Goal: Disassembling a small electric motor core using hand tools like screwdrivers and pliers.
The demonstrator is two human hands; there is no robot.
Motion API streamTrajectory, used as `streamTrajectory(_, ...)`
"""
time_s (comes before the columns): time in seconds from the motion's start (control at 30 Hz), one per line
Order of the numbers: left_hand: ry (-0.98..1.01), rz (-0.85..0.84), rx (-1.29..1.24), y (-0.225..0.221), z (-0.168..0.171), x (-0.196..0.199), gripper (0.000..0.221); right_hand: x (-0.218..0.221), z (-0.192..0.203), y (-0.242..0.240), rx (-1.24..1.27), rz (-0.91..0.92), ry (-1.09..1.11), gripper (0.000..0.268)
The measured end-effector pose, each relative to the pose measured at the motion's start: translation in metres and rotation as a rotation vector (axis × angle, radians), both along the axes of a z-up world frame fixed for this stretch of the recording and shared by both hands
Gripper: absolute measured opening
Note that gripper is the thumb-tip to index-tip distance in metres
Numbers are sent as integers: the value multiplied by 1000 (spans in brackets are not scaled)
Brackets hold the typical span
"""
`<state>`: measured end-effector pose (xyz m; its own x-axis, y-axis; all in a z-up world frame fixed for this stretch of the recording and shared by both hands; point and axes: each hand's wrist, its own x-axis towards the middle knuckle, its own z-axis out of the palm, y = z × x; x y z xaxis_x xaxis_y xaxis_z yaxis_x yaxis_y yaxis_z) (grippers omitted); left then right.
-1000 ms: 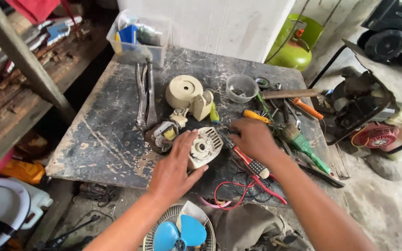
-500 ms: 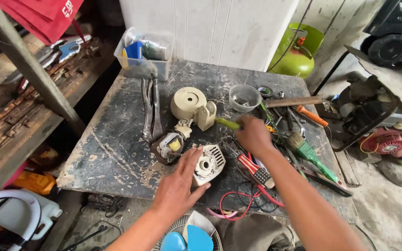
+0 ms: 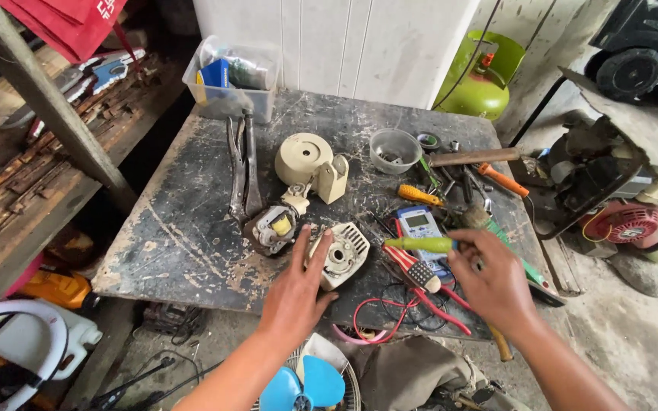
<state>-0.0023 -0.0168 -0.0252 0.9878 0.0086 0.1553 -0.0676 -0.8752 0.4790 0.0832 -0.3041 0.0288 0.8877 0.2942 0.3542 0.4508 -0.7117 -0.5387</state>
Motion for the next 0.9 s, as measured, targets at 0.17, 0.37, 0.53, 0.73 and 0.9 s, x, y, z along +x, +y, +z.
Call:
streamTrajectory(0.17,-172,57,14,10,-17,-17,84,-24,-23,-17,41,0,-32,23)
streamTrajectory(0.37,-18,234,79,20,-41,-16,27,-33,-27,-18,46,4,58,24)
streamTrajectory(0.53,-82,99,209,32,-53,-6,44,-31,-33,-7,55,42,69,26)
streamTrajectory(0.73,-14,123,675,41,-11,-17,45,-29,-34,-3,32,-8,62,27)
streamTrajectory(0.9,353,114,629,51,52,-42,41,-36,-27,6,59,-28,112,26)
